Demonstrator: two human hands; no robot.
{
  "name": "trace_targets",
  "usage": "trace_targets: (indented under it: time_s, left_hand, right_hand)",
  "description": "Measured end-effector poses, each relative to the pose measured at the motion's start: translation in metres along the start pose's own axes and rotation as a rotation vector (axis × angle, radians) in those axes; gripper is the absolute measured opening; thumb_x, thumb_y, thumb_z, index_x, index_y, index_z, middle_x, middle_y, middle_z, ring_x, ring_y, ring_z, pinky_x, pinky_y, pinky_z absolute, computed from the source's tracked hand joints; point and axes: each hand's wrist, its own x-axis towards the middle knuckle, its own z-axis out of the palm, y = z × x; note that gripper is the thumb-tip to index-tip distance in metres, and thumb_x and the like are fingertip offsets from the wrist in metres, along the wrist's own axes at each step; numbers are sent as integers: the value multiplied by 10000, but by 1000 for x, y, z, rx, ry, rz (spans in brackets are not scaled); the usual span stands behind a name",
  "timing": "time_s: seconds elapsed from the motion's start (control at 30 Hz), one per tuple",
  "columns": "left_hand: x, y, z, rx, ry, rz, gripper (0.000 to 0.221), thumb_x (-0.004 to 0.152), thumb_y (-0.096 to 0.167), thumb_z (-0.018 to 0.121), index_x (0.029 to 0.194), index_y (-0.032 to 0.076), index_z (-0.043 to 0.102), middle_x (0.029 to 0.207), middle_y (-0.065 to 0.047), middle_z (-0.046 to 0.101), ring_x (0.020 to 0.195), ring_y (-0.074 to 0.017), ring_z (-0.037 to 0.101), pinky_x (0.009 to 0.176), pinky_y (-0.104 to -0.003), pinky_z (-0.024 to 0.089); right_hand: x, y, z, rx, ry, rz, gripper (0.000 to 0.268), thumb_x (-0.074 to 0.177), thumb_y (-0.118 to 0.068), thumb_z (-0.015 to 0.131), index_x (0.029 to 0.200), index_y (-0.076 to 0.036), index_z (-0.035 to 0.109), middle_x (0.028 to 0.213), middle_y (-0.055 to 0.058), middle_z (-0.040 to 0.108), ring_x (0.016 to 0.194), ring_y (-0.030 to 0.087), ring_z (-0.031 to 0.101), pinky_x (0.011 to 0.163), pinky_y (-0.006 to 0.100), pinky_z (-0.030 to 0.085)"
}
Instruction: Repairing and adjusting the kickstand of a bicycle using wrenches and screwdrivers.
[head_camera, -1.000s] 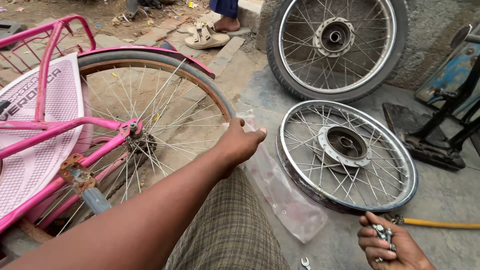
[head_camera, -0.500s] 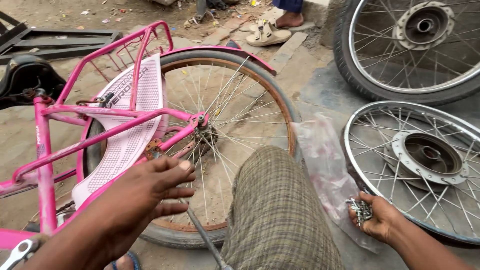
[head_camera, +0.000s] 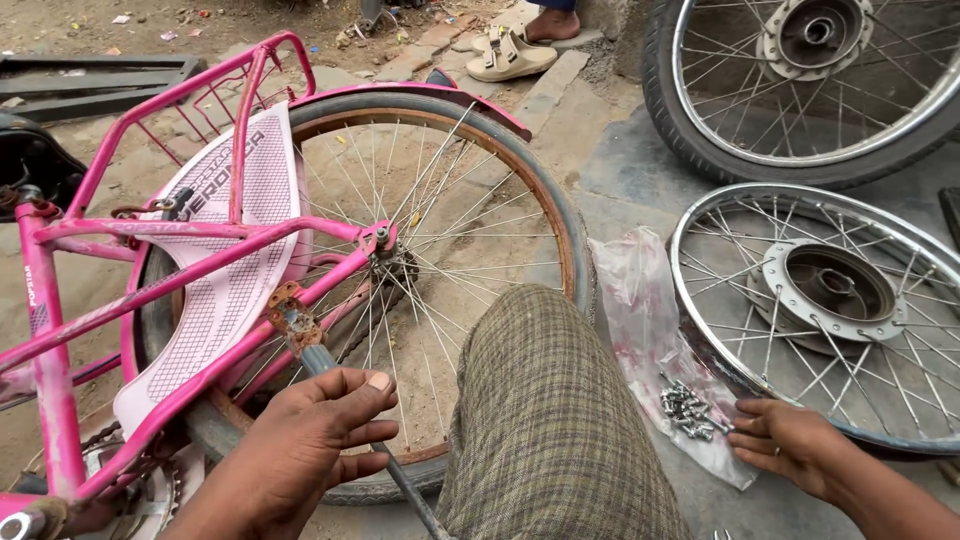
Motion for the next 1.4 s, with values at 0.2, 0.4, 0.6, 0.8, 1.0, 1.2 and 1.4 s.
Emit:
trace_targets:
  time_s: [0.2, 0.4, 0.6, 0.8, 1.0, 1.2, 1.4]
  left_hand:
    - [6, -9, -7, -38, 12, 27, 417, 912, 420, 696, 1131, 66, 662, 1088, -66, 700, 1057, -221, 675, 867, -397, 551]
    - [6, -10, -11, -50, 26, 77, 399, 909, 400, 704, 1120, 62, 686, 1057, -64, 668, 1011, -225, 663, 845, -395, 546]
    - [10, -17, -10, -28, 44, 56, 414, 910, 408, 711, 1118, 52, 681, 1038, -58, 686, 976, -200, 665, 819, -374, 553]
    - [16, -17, -16, -4, 43, -3, 409, 907, 384, 748, 1134, 50, 686, 1027, -89, 679, 951, -209, 670, 775, -353, 568]
    - [15, -12, -7, -18, 49, -10, 396, 918, 405, 706, 1115, 62, 680, 1040, -70, 708, 992, -198, 679, 800, -351, 549]
    - [14, -5, -2, -6, 44, -39, 380, 922, 395, 707, 1124, 74, 686, 1056, -72, 702, 1008, -195, 669, 826, -356, 558]
    - [12, -4, -4, 0, 70, -50, 374, 935, 403, 687, 1123, 79, 690, 1067, -50, 711, 1016, -183, 664, 816, -341, 546]
  right_hand:
    - [44, 29, -26, -60, 121, -192, 459, 948, 140, 584, 1393, 27, 603, 1330, 198, 688, 1119, 281, 705, 952, 383, 609]
    - [28, 25, 8, -233, 218, -403, 346, 923, 1, 732, 1268, 9, 712, 1074, 161, 776, 912, 238, 725, 820, 386, 614]
    - [-11, 32, 86, -755, 87, -399, 302, 892, -175, 804, 1180, -121, 735, 1011, 80, 794, 870, 227, 801, 815, 372, 655]
    - [20, 56, 110, -854, 158, -424, 193, 923, -117, 656, 1047, -65, 795, 1029, 155, 822, 953, 284, 760, 934, 454, 579]
    - [-11, 27, 72, -683, 181, -312, 253, 963, -264, 728, 1140, -87, 767, 1020, 125, 790, 821, 252, 793, 816, 373, 654]
    - [7, 43, 16, -515, 367, -361, 308, 938, -132, 729, 1240, -98, 774, 1000, 93, 803, 795, 199, 790, 812, 333, 615]
    - [36, 63, 10, -761, 406, -344, 298, 902, -144, 767, 1189, -204, 823, 1042, -13, 794, 968, 136, 764, 975, 327, 563]
